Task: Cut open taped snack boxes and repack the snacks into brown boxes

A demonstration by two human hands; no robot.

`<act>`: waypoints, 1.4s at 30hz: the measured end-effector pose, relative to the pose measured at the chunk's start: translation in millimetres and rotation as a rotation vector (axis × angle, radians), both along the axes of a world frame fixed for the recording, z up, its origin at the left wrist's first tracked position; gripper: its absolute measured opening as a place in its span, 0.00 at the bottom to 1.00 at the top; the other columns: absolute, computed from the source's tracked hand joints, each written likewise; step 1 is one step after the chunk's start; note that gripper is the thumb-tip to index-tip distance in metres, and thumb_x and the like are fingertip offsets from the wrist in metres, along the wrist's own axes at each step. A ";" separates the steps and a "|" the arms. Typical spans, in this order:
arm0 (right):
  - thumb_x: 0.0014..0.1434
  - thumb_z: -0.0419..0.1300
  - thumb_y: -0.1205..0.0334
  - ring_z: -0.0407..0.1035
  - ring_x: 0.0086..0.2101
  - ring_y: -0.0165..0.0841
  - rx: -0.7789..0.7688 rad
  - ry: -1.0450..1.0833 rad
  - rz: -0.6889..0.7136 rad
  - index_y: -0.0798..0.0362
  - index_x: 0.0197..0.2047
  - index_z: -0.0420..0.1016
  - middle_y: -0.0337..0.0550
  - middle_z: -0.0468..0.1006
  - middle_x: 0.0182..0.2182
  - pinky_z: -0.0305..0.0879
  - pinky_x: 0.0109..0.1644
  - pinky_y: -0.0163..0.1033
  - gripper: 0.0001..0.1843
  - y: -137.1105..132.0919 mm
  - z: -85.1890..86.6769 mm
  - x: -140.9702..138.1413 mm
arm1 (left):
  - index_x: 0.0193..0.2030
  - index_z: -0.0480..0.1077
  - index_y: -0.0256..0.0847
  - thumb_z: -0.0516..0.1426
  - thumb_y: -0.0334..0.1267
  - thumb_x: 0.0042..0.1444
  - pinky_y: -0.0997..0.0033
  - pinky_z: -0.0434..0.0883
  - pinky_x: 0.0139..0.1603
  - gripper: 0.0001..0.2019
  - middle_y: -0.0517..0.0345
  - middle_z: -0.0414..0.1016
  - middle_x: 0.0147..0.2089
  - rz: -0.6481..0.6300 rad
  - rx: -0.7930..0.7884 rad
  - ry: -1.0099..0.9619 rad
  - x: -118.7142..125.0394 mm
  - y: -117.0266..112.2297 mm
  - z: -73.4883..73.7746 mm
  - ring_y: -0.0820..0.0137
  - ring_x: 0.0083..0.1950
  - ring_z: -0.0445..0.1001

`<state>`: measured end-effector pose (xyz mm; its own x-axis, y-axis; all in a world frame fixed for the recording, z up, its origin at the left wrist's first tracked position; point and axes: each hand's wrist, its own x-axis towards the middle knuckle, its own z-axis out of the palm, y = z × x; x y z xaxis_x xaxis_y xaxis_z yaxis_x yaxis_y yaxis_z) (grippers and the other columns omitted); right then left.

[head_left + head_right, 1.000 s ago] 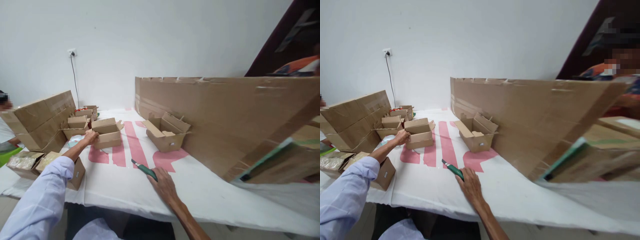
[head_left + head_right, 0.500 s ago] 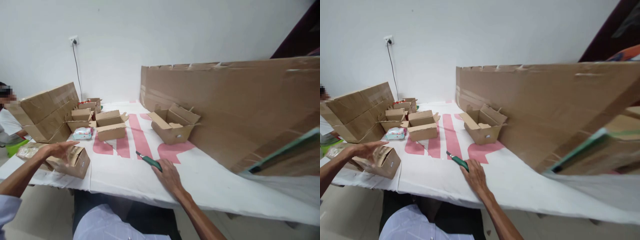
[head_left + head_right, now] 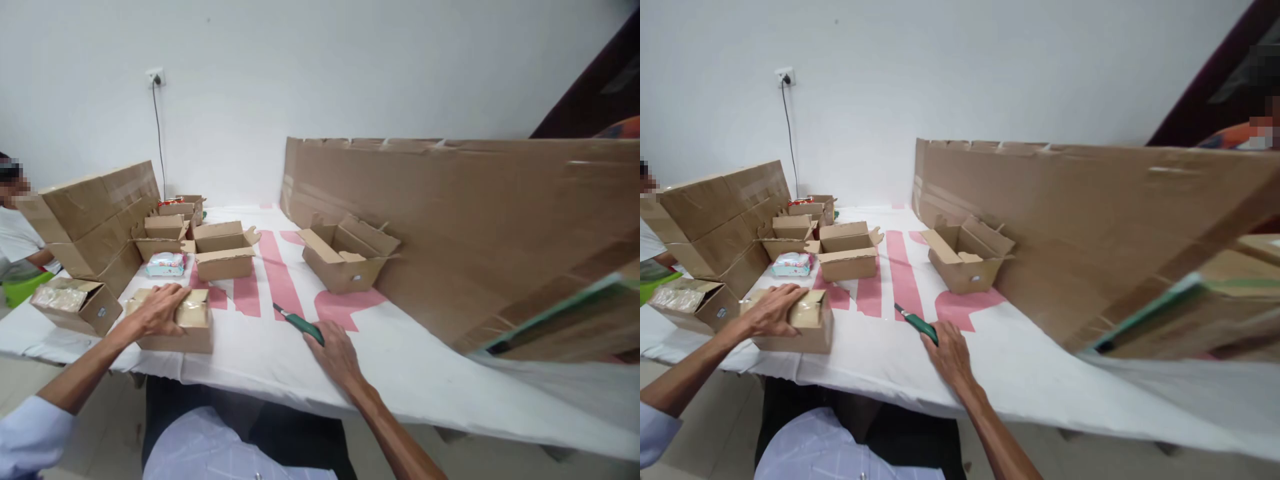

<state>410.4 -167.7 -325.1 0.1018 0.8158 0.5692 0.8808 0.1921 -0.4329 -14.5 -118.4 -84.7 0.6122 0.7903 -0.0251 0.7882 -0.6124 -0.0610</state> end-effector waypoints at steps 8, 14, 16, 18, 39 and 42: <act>0.67 0.56 0.53 0.68 0.40 0.46 -0.006 0.019 0.019 0.48 0.39 0.71 0.49 0.76 0.36 0.66 0.47 0.49 0.09 -2.8 -3.9 2.4 | 0.68 0.67 0.41 0.61 0.55 0.63 0.44 0.62 0.72 0.31 0.39 0.65 0.74 0.035 -0.012 -0.442 21.0 -10.3 -13.0 0.48 0.74 0.64; 0.66 0.55 0.51 0.69 0.40 0.48 -0.005 0.019 0.014 0.48 0.40 0.72 0.51 0.77 0.36 0.67 0.48 0.52 0.11 -3.4 -5.6 4.5 | 0.56 0.78 0.38 0.55 0.61 0.63 0.49 0.74 0.63 0.29 0.40 0.79 0.62 0.343 -0.078 -0.793 -51.9 -13.6 -18.5 0.48 0.63 0.76; 0.67 0.54 0.50 0.69 0.42 0.50 0.009 0.003 -0.010 0.50 0.45 0.74 0.54 0.78 0.40 0.68 0.49 0.54 0.14 -4.0 -3.7 2.8 | 0.55 0.79 0.38 0.57 0.63 0.61 0.51 0.76 0.61 0.30 0.42 0.81 0.59 0.362 -0.203 -0.891 -57.2 -21.2 -29.3 0.49 0.61 0.78; 0.67 0.53 0.50 0.69 0.46 0.53 0.047 0.006 -0.054 0.51 0.50 0.74 0.59 0.78 0.45 0.67 0.52 0.58 0.18 -4.4 2.7 -5.4 | 0.56 0.79 0.39 0.58 0.62 0.60 0.52 0.76 0.60 0.30 0.45 0.82 0.58 0.357 -0.287 -0.988 -55.1 -27.3 -39.0 0.50 0.60 0.78; 0.72 0.51 0.49 0.74 0.58 0.46 -0.175 0.538 0.501 0.49 0.61 0.78 0.52 0.80 0.57 0.71 0.63 0.53 0.24 -11.7 79.8 -104.7 | 0.41 0.79 0.42 0.63 0.48 0.55 0.53 0.70 0.67 0.13 0.44 0.66 0.73 0.296 -0.400 -1.129 -29.0 -35.9 -46.6 0.49 0.74 0.64; 0.70 0.54 0.49 0.73 0.57 0.49 -0.077 0.225 0.343 0.50 0.58 0.78 0.55 0.80 0.55 0.68 0.64 0.57 0.22 -6.2 63.2 -63.9 | 0.42 0.80 0.42 0.66 0.47 0.53 0.53 0.65 0.71 0.14 0.46 0.65 0.74 0.268 -0.484 -1.231 -24.6 -34.1 -49.3 0.49 0.75 0.63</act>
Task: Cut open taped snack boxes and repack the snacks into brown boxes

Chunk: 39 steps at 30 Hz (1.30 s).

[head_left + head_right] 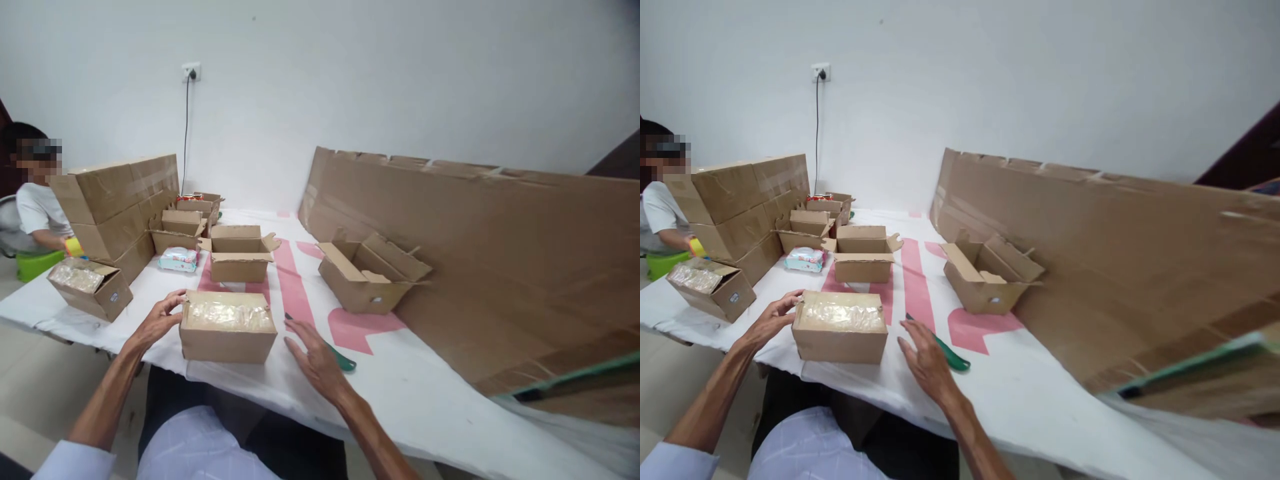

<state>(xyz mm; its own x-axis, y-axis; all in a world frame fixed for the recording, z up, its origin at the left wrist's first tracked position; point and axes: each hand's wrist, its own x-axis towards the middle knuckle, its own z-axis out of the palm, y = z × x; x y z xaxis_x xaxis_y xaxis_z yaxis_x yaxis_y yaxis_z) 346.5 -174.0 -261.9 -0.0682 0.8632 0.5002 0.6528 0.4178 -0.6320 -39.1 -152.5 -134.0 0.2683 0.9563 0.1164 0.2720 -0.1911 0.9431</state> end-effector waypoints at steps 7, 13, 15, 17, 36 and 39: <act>0.65 0.57 0.52 0.72 0.52 0.50 -0.238 -0.504 -0.321 0.51 0.53 0.76 0.55 0.79 0.49 0.69 0.55 0.51 0.17 -2.3 -39.6 85.1 | 0.48 0.82 0.44 0.65 0.46 0.57 0.54 0.66 0.71 0.15 0.50 0.68 0.72 -0.021 0.018 -0.079 7.8 7.5 -4.9 0.51 0.72 0.66; 0.66 0.51 0.54 0.73 0.47 0.49 -0.248 -0.395 -0.334 0.51 0.43 0.74 0.57 0.79 0.44 0.68 0.50 0.51 0.13 -6.9 -34.5 75.7 | 0.54 0.81 0.46 0.70 0.50 0.55 0.57 0.67 0.69 0.21 0.48 0.71 0.68 -0.116 0.082 -0.061 3.3 7.9 -6.7 0.52 0.69 0.68; 0.65 0.50 0.51 0.73 0.42 0.48 -0.210 -0.225 -0.385 0.49 0.41 0.72 0.54 0.78 0.39 0.69 0.45 0.50 0.14 -3.4 -18.6 68.7 | 0.59 0.79 0.47 0.70 0.48 0.56 0.60 0.73 0.62 0.24 0.48 0.68 0.70 -0.156 0.053 -0.060 2.2 4.6 -4.1 0.51 0.69 0.67; 0.63 0.49 0.47 0.72 0.36 0.45 -0.190 -0.006 -0.380 0.48 0.38 0.71 0.48 0.76 0.32 0.69 0.40 0.48 0.17 0.6 7.9 58.5 | 0.62 0.78 0.48 0.70 0.46 0.55 0.62 0.76 0.56 0.26 0.48 0.66 0.71 -0.178 0.031 -0.043 2.1 0.9 -0.7 0.50 0.70 0.66; 0.71 0.57 0.55 0.74 0.33 0.34 -0.101 -0.150 0.484 0.51 0.41 0.82 0.41 0.84 0.34 0.63 0.38 0.39 0.14 3.1 197.5 -67.8 | 0.68 0.73 0.52 0.68 0.41 0.55 0.64 0.71 0.56 0.33 0.51 0.64 0.74 -0.161 0.075 0.132 2.6 -10.8 10.3 0.51 0.71 0.65; 0.71 0.58 0.57 0.73 0.32 0.34 -0.099 -0.240 0.460 0.51 0.40 0.83 0.42 0.83 0.33 0.62 0.37 0.38 0.13 4.2 202.6 -73.0 | 0.68 0.72 0.53 0.68 0.41 0.54 0.65 0.71 0.56 0.33 0.52 0.65 0.74 -0.161 0.064 0.145 3.7 -11.5 12.8 0.52 0.70 0.66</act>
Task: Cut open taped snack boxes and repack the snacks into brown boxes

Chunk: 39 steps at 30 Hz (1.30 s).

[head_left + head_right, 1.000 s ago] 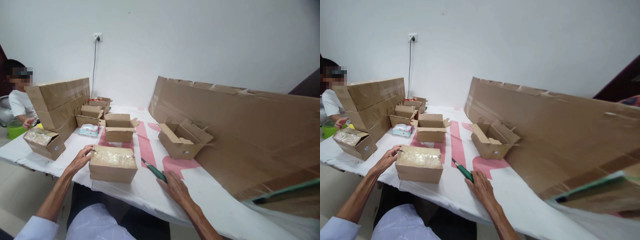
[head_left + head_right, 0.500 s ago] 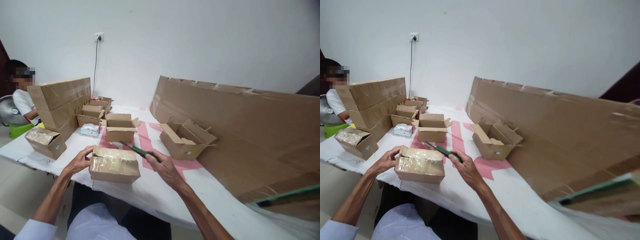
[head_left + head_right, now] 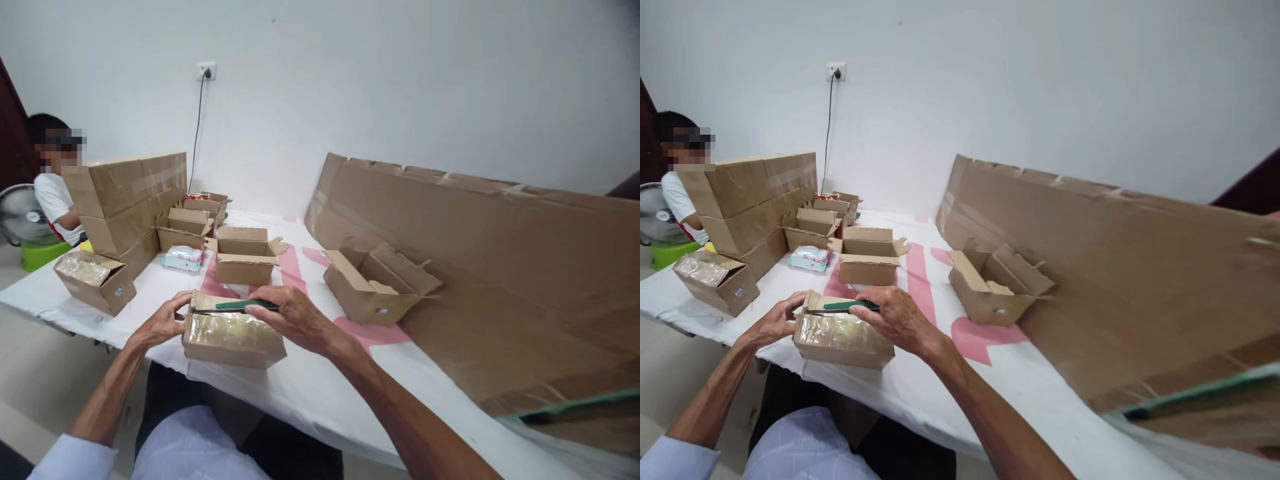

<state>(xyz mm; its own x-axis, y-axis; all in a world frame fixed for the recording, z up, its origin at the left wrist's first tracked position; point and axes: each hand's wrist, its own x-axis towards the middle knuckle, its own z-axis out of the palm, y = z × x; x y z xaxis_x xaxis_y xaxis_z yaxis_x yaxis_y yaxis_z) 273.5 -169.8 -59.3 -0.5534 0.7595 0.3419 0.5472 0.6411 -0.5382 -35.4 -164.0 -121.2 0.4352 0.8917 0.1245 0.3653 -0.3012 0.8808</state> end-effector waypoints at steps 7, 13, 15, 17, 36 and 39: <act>0.71 0.58 0.57 0.73 0.34 0.33 0.067 -0.156 -0.039 0.51 0.38 0.83 0.42 0.84 0.34 0.60 0.38 0.37 0.14 1.9 11.8 -12.7 | 0.69 0.72 0.52 0.68 0.42 0.55 0.62 0.73 0.59 0.32 0.50 0.65 0.74 -0.025 0.013 -0.015 -1.5 2.4 -4.2 0.50 0.71 0.65; 0.71 0.59 0.53 0.71 0.30 0.32 0.104 -0.366 -0.094 0.50 0.34 0.82 0.43 0.83 0.33 0.52 0.33 0.37 0.17 6.9 19.7 -22.8 | 0.69 0.72 0.52 0.68 0.43 0.55 0.59 0.73 0.61 0.33 0.49 0.62 0.75 -0.041 0.007 -0.034 -4.4 6.3 -10.0 0.49 0.72 0.64; 0.71 0.60 0.52 0.72 0.31 0.33 0.117 -0.428 -0.095 0.50 0.34 0.81 0.44 0.83 0.32 0.51 0.32 0.38 0.17 10.6 21.0 -25.1 | 0.68 0.72 0.51 0.68 0.44 0.56 0.60 0.72 0.62 0.32 0.48 0.62 0.75 -0.037 0.010 -0.036 -4.5 7.1 -10.4 0.49 0.72 0.63; 0.71 0.61 0.50 0.72 0.30 0.34 0.130 -0.467 -0.093 0.50 0.33 0.82 0.44 0.83 0.31 0.49 0.31 0.38 0.17 14.1 22.7 -28.0 | 0.68 0.73 0.50 0.68 0.44 0.56 0.61 0.72 0.61 0.31 0.48 0.63 0.75 -0.032 0.010 -0.031 -4.1 7.1 -9.5 0.49 0.72 0.63; 0.62 0.62 0.32 0.70 0.29 0.38 -0.019 -0.310 -0.195 0.45 0.29 0.81 0.43 0.76 0.23 0.58 0.33 0.41 0.26 18.9 11.7 84.8 | 0.68 0.73 0.52 0.65 0.39 0.54 0.65 0.77 0.53 0.32 0.51 0.68 0.70 -0.063 0.024 0.051 -8.6 19.2 -7.3 0.52 0.66 0.69; 0.63 0.61 0.33 0.70 0.30 0.39 0.015 -0.312 -0.219 0.45 0.30 0.82 0.43 0.77 0.24 0.59 0.33 0.41 0.25 20.0 7.4 91.6 | 0.66 0.75 0.51 0.66 0.40 0.53 0.64 0.77 0.53 0.31 0.51 0.69 0.69 -0.050 0.037 0.077 -6.8 19.7 -3.9 0.51 0.66 0.69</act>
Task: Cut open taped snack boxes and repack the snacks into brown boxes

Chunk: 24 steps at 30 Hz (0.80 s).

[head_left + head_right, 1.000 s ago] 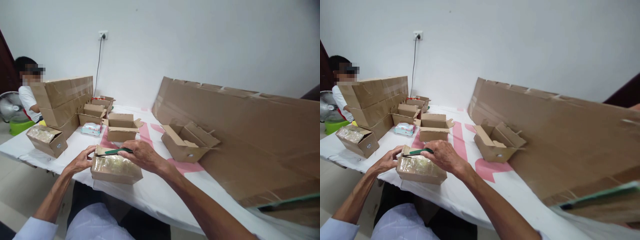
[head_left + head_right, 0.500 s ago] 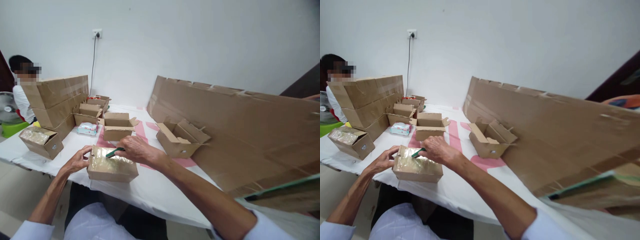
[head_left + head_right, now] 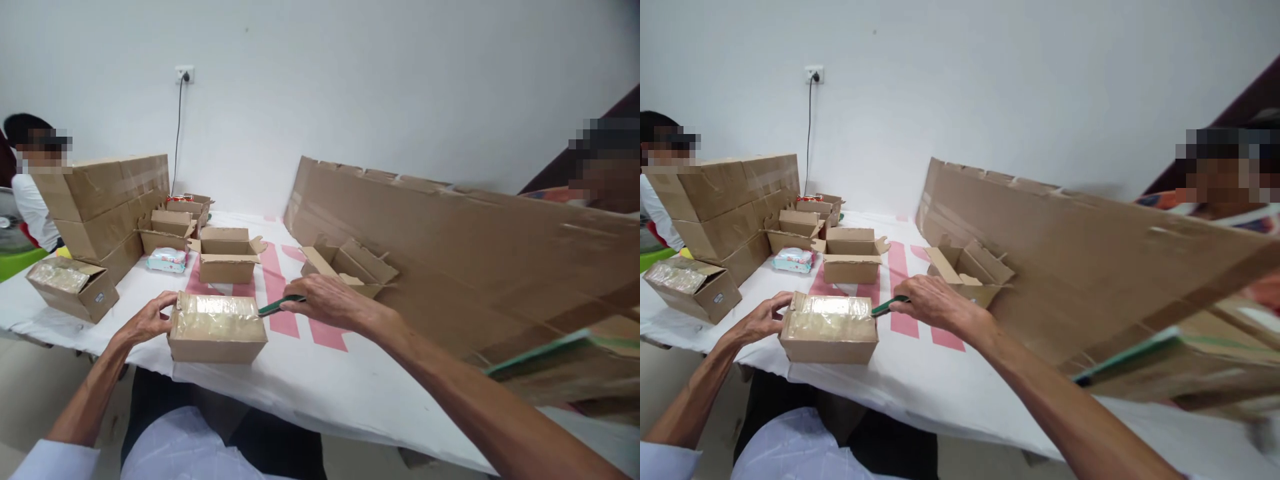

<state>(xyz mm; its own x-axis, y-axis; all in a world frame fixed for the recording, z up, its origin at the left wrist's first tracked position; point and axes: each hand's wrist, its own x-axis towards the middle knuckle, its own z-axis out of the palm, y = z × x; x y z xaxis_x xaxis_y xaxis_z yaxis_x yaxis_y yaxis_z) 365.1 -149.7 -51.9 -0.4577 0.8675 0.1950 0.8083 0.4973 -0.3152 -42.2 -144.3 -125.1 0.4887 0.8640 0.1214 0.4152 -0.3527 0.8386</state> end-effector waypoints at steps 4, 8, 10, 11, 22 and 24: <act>0.65 0.61 0.38 0.69 0.29 0.37 0.013 -0.077 -0.013 0.46 0.32 0.83 0.43 0.79 0.26 0.56 0.32 0.40 0.22 -0.1 -3.2 3.1 | 0.62 0.77 0.49 0.67 0.41 0.53 0.64 0.76 0.54 0.28 0.50 0.70 0.68 -0.005 0.020 0.013 1.3 1.8 3.0 0.51 0.66 0.69; 0.67 0.60 0.44 0.67 0.27 0.36 -0.016 -0.094 -0.041 0.46 0.32 0.83 0.42 0.78 0.26 0.54 0.32 0.40 0.19 -6.7 -1.2 13.8 | 0.61 0.78 0.49 0.67 0.43 0.55 0.63 0.76 0.55 0.25 0.48 0.68 0.68 -0.062 -0.013 -0.033 1.5 2.9 1.7 0.51 0.69 0.67; 0.65 0.61 0.44 0.68 0.28 0.37 -0.012 -0.018 -0.074 0.46 0.32 0.83 0.42 0.79 0.27 0.56 0.33 0.41 0.18 -11.7 1.4 25.6 | 0.62 0.78 0.49 0.66 0.43 0.56 0.61 0.75 0.58 0.25 0.48 0.68 0.68 -0.092 -0.023 -0.070 1.6 4.5 -0.8 0.51 0.69 0.67; 0.64 0.61 0.42 0.69 0.29 0.38 -0.009 0.043 -0.097 0.46 0.32 0.83 0.42 0.80 0.28 0.57 0.34 0.41 0.18 -14.1 1.2 32.9 | 0.62 0.78 0.49 0.66 0.43 0.57 0.60 0.75 0.59 0.25 0.48 0.68 0.68 -0.097 -0.025 -0.086 1.4 5.7 -2.4 0.51 0.69 0.66; 0.65 0.51 0.48 0.72 0.41 0.47 0.219 0.366 -0.564 0.49 0.43 0.72 0.51 0.78 0.38 0.69 0.46 0.50 0.16 -31.1 -202.8 33.6 | 0.78 0.58 0.54 0.71 0.55 0.50 0.54 0.71 0.66 0.50 0.48 0.58 0.78 -0.048 -0.042 0.058 -4.7 9.8 -0.5 0.44 0.75 0.59; 0.66 0.49 0.52 0.71 0.43 0.49 0.254 0.265 -0.605 0.50 0.45 0.71 0.55 0.78 0.41 0.68 0.48 0.53 0.14 -33.1 -231.3 23.1 | 0.80 0.51 0.52 0.74 0.58 0.43 0.50 0.68 0.69 0.61 0.45 0.50 0.81 -0.062 -0.034 0.129 -6.2 10.4 0.6 0.42 0.78 0.55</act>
